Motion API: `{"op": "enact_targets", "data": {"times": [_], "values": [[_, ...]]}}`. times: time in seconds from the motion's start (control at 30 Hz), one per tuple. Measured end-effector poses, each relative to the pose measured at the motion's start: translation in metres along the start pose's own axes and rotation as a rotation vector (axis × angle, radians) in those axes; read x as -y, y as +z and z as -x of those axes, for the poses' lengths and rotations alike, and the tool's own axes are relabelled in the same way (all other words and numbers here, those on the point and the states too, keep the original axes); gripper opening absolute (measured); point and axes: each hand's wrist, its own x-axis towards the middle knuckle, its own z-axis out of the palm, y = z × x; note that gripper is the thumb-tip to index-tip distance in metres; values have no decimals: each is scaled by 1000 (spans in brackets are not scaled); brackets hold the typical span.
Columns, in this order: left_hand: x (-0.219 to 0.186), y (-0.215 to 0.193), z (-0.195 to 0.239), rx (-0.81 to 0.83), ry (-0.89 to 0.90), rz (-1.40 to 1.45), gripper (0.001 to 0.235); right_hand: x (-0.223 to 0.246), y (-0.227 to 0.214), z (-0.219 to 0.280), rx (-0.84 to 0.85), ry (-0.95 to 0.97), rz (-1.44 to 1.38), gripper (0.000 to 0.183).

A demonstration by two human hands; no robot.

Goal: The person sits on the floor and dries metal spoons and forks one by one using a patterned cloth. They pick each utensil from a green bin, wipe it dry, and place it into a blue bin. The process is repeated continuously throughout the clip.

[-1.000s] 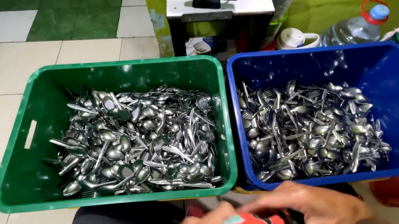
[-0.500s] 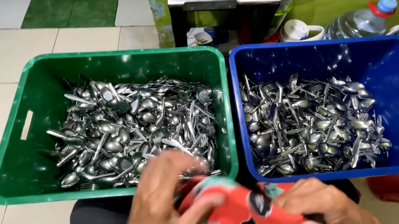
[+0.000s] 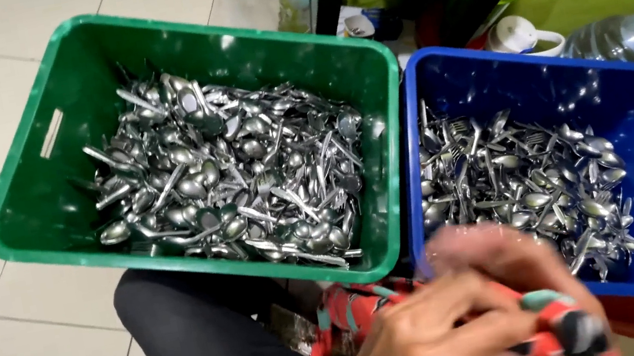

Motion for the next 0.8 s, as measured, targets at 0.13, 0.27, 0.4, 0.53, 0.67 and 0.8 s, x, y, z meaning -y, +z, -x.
{"op": "enact_targets", "data": {"times": [0.13, 0.27, 0.4, 0.53, 0.67, 0.8], "values": [[3, -26, -29, -127, 36, -292, 32, -5, -22, -20, 37, -111, -157, 59], [42, -110, -40, -306, -55, -277, 23, -27, -22, -64, -185, -202, -650, 30], [202, -203, 30, -362, -481, -762, 20, -79, 18, -147, -305, 183, -555, 36], [207, -178, 65, -158, -952, -757, 25, -235, 77, -190, -404, 195, -399, 49], [91, -109, 31, -58, -631, 55, 19, -279, 98, -197, -234, 399, 206, 36], [37, -71, 13, 126, -759, 237, 34, -294, 92, -195, -83, 338, 404, 42]]}}
